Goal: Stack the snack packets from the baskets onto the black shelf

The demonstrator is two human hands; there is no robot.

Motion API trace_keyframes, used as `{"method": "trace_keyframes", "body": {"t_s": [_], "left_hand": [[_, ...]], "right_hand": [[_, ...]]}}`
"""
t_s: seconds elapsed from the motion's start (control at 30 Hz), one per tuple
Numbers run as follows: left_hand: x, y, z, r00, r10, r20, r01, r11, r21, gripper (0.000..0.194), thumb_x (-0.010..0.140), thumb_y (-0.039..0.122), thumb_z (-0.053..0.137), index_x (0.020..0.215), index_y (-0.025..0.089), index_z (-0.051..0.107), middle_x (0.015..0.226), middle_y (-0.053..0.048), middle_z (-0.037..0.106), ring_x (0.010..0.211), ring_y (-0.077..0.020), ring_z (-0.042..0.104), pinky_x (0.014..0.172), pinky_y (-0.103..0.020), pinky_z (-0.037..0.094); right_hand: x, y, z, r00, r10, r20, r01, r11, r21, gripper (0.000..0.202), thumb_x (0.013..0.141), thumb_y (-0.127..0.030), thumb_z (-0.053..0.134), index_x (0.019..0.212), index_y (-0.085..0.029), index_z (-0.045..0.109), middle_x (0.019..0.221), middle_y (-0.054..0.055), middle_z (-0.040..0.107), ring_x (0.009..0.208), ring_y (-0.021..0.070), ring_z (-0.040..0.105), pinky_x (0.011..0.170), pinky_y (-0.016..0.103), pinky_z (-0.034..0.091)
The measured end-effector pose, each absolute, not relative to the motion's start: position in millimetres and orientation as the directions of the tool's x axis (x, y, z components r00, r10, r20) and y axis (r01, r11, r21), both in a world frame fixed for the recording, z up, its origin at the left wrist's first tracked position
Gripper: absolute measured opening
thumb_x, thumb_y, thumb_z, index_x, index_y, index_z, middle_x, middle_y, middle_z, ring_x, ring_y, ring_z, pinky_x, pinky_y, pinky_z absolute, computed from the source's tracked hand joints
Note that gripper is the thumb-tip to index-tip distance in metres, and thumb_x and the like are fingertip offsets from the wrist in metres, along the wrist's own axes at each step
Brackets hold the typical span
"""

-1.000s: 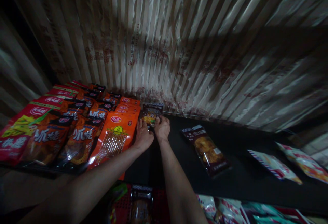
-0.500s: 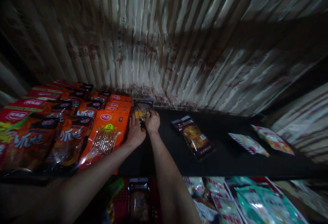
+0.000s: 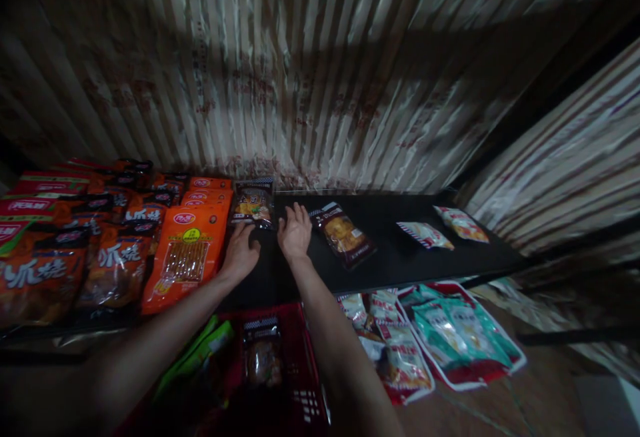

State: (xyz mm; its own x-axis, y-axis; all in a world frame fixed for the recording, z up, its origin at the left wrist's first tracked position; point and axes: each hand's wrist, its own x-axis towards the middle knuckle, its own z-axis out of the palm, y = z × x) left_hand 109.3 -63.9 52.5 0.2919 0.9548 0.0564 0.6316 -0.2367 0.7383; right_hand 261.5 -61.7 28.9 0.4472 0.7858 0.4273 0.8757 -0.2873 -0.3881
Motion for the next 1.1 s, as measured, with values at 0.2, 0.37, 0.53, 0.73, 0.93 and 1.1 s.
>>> {"method": "trace_keyframes", "body": {"t_s": [0.2, 0.37, 0.53, 0.73, 0.93, 1.1], "left_hand": [[102.5, -99.8, 53.5, 0.346, 0.938, 0.01, 0.535, -0.206, 0.819, 0.045, 0.08, 0.008, 0.043, 0.122, 0.011, 0.056, 0.142, -0.013, 0.044, 0.123, -0.0193, 0.051, 0.105, -0.028, 0.04], [106.2, -116.3, 53.2, 0.365, 0.931, -0.027, 0.542, -0.189, 0.819, 0.043, 0.079, 0.007, 0.046, 0.12, 0.012, 0.057, 0.138, -0.012, 0.048, 0.119, -0.0175, 0.054, 0.106, -0.028, 0.039], [96.5, -126.6, 51.3, 0.418, 0.908, -0.032, 0.462, -0.182, 0.868, 0.041, 0.077, 0.004, 0.046, 0.114, 0.012, 0.061, 0.134, -0.013, 0.052, 0.103, -0.0165, 0.063, 0.096, -0.026, 0.046], [72.0, -137.6, 48.6, 0.409, 0.909, -0.078, 0.475, -0.139, 0.869, 0.033, 0.078, 0.007, 0.048, 0.104, 0.017, 0.066, 0.103, -0.008, 0.069, 0.094, -0.0174, 0.065, 0.089, -0.029, 0.048], [47.3, -155.7, 35.0, 0.419, 0.898, -0.131, 0.403, -0.055, 0.913, 0.027, 0.073, 0.006, 0.056, 0.091, 0.019, 0.071, 0.093, -0.006, 0.072, 0.094, -0.0189, 0.064, 0.088, -0.031, 0.047], [30.8, -174.2, 30.3, 0.379, 0.899, -0.221, 0.268, 0.122, 0.956, 0.023, 0.067, 0.004, 0.06, 0.08, 0.019, 0.071, 0.089, -0.007, 0.072, 0.095, -0.0201, 0.063, 0.089, -0.032, 0.046]], "right_hand": [[325.1, -113.4, 43.0, 0.693, 0.672, 0.261, 0.721, -0.629, -0.291, 0.068, 0.077, -0.046, 0.061, 0.137, -0.02, 0.043, 0.15, 0.015, 0.031, 0.139, 0.042, 0.013, 0.104, 0.064, 0.018], [341.0, -146.7, 39.6, 0.692, 0.722, 0.025, 0.703, -0.665, -0.252, 0.071, 0.078, -0.042, 0.06, 0.142, -0.03, 0.032, 0.151, 0.008, 0.03, 0.135, 0.0413, 0.023, 0.098, 0.065, 0.03], [315.4, -164.4, 45.0, 0.618, 0.786, -0.007, 0.78, -0.614, -0.116, 0.062, 0.085, -0.033, 0.046, 0.143, -0.026, 0.027, 0.15, 0.009, 0.032, 0.13, 0.0372, 0.032, 0.096, 0.057, 0.038], [260.3, -184.9, 55.3, 0.54, 0.841, -0.025, 0.838, -0.54, -0.076, 0.056, 0.088, -0.026, 0.037, 0.143, -0.021, 0.029, 0.147, 0.012, 0.036, 0.126, 0.0363, 0.038, 0.094, 0.051, 0.04], [208.8, -211.7, 62.7, 0.485, 0.875, -0.015, 0.872, -0.484, -0.072, 0.054, 0.088, -0.017, 0.034, 0.142, -0.018, 0.032, 0.141, 0.015, 0.045, 0.121, 0.0323, 0.048, 0.09, 0.042, 0.044], [184.1, -235.5, 77.9, 0.52, 0.854, -0.003, 0.835, -0.509, -0.211, 0.06, 0.08, -0.01, 0.044, 0.139, -0.023, 0.038, 0.118, 0.016, 0.063, 0.1, 0.0266, 0.064, 0.084, 0.038, 0.046]]}}
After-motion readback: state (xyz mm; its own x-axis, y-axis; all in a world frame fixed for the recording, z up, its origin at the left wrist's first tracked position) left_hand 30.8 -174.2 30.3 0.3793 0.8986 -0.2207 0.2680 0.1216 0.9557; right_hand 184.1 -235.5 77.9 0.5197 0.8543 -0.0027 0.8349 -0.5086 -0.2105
